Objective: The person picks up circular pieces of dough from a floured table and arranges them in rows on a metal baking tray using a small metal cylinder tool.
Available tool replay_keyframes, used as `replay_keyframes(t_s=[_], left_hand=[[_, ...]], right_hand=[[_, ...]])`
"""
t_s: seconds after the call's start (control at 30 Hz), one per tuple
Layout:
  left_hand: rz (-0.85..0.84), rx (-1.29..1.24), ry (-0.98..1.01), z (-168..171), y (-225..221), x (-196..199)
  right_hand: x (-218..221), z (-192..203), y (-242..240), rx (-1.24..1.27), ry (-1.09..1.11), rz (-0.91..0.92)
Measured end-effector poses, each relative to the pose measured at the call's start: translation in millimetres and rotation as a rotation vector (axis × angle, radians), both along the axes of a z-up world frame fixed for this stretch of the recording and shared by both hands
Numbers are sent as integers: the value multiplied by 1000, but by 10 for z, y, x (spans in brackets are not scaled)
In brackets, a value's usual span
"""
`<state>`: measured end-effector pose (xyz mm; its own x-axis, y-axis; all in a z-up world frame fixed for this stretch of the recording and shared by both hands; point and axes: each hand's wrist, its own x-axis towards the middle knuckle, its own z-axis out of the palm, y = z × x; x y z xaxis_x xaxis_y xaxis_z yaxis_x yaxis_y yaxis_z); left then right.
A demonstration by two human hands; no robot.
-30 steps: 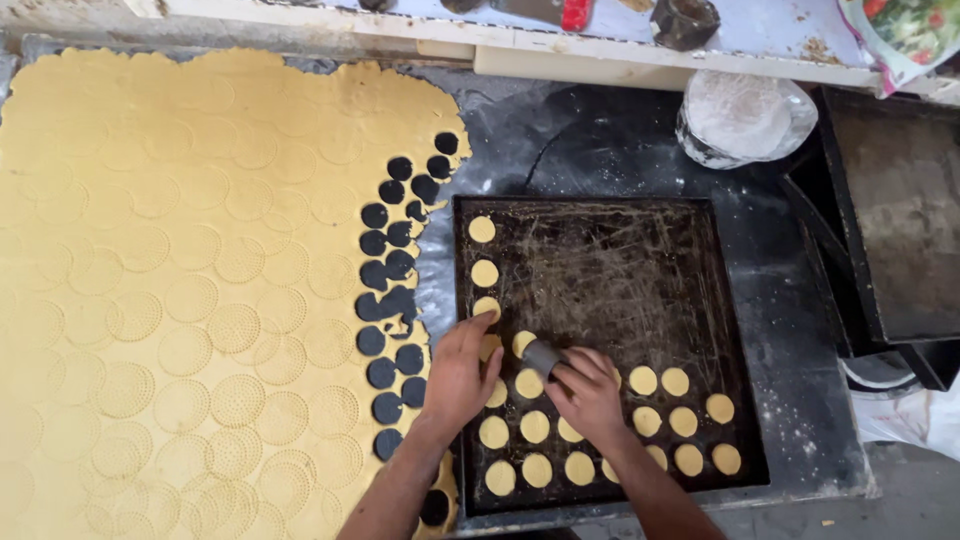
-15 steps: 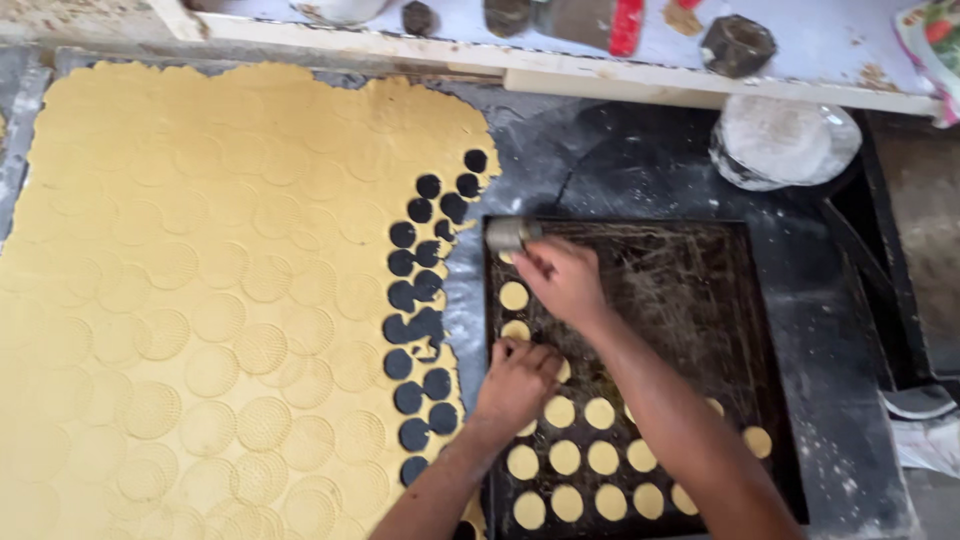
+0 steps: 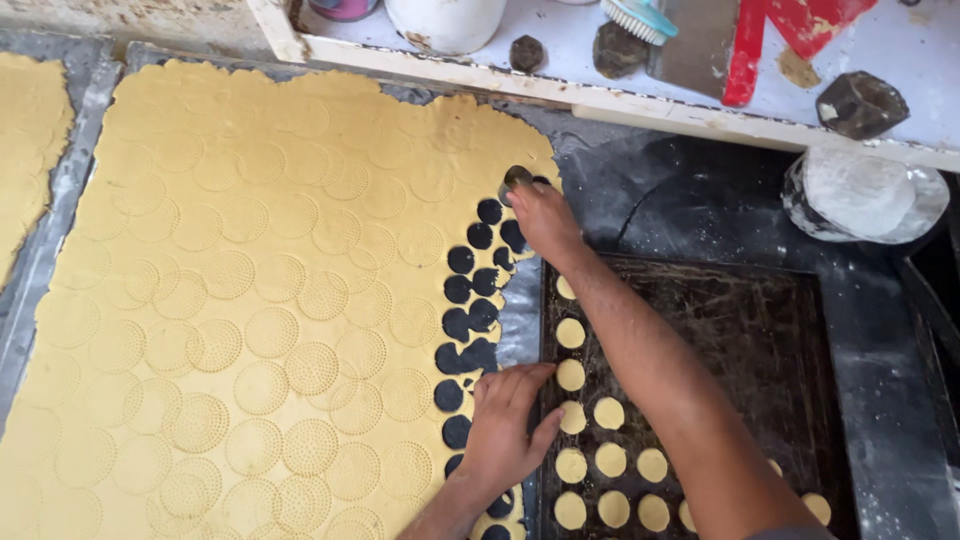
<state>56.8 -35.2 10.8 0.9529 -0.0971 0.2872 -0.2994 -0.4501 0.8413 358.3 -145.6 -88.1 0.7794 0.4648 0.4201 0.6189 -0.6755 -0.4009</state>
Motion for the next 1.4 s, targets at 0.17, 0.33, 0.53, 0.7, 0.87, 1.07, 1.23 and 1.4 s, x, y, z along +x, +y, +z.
replay_keyframes(t_s=[0.17,0.33,0.53,0.7,0.87,1.07,1.23,1.4], left_hand=[[25,-44,34,-74,3,-6],[89,-64,101,-131,-33,28],[128,-95,22,-135,-304,158],[118,-95,54,-158,-551,207],[58,15,68,-301,-711,288],[-93,191,-50,-547,-1075,512],[-74,275,28,-651,-1147,584],[-94,310,63,-621,-1147,594]], right_hand=[[437,137,-315,535,1024,-184],[-251,444,-1093,981,1310,-85],[-2124,620,-1845,518,487,-234],[-2696,404,-2029,-22,-192,-110],[-2789,352,-2254,486,117,-425],[-2399,342,-2023,156,342,-89],[-2325,261,-1970,131,376,-131],[-2258,101,-2084,203,405,-230]])
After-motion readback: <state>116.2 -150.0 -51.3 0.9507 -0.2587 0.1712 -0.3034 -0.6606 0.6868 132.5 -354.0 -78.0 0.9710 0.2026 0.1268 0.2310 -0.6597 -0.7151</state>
